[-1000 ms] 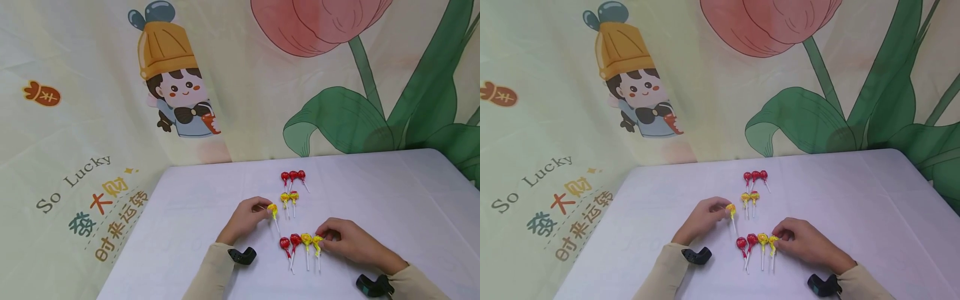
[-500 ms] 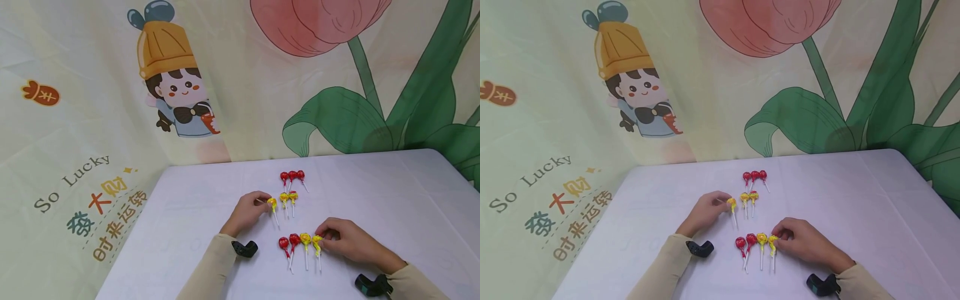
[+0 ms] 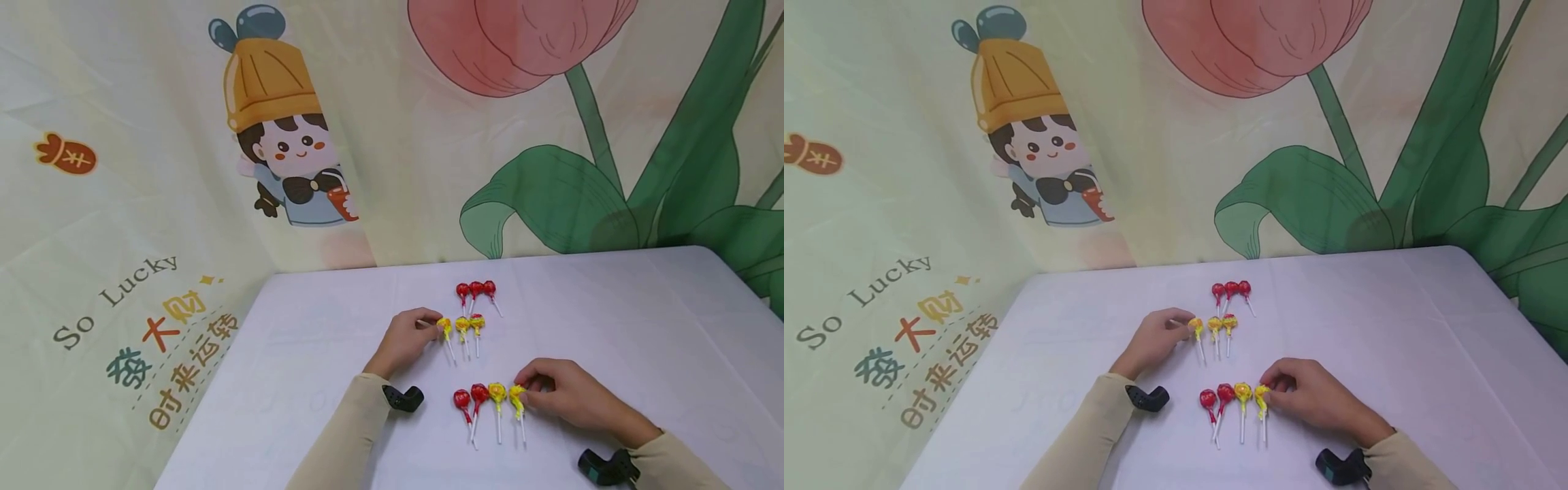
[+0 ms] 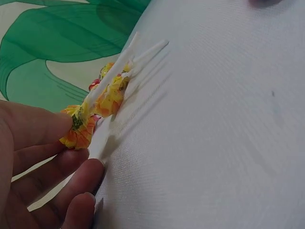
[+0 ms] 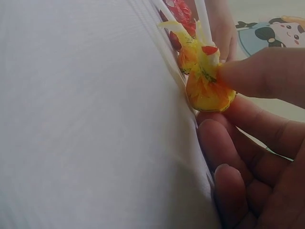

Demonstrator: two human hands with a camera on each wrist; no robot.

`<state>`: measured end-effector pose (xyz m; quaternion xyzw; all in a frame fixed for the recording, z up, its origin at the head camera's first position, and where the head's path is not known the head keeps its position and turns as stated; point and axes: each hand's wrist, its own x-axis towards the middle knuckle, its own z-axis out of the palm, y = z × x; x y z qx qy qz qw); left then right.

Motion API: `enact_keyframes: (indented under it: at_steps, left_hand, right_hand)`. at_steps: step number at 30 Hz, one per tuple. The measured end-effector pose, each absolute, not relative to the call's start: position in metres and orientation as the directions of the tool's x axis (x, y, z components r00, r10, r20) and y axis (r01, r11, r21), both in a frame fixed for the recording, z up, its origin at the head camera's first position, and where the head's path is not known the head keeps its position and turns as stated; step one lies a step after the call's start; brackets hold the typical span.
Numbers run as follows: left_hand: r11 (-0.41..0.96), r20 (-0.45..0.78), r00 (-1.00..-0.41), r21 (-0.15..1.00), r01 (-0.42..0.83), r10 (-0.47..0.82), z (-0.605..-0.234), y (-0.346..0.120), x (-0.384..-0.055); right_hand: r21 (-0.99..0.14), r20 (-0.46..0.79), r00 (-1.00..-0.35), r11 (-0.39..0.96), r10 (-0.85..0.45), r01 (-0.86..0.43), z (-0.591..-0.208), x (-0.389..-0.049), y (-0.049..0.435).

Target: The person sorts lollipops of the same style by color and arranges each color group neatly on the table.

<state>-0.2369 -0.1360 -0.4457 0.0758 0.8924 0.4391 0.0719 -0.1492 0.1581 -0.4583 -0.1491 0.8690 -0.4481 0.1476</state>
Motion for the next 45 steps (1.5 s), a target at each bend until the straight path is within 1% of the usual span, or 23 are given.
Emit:
enact_keyframes:
  at_steps: [4,12,20,30,45]
  left_hand:
    - [0.604,-0.075,-0.978,0.795,0.058,0.194,-0.447,-0.136,-0.239]
    - [0.625,-0.096,-0.977,0.779,0.046,0.191,-0.448,-0.135,-0.243]
    - [0.646,-0.075,-0.977,0.760,0.075,0.201,-0.447,-0.133,-0.246]
    - [0.656,-0.072,-0.977,0.751,0.079,0.200,-0.449,-0.132,-0.250]
    - [0.652,-0.036,-0.973,0.748,0.125,0.227,-0.450,-0.133,-0.253]
  right_hand:
    - [-0.823,-0.132,-0.916,0.557,-0.379,-0.112,-0.460,-0.149,0.158]
    - [-0.830,-0.119,-0.913,0.544,-0.389,-0.124,-0.460,-0.150,0.160]
    - [-0.857,-0.115,-0.910,0.503,-0.398,-0.111,-0.460,-0.154,0.165]
    - [-0.907,-0.076,-0.905,0.406,-0.418,-0.111,-0.463,-0.156,0.170]
    - [-0.913,-0.079,-0.913,0.397,-0.400,-0.095,-0.461,-0.157,0.171]
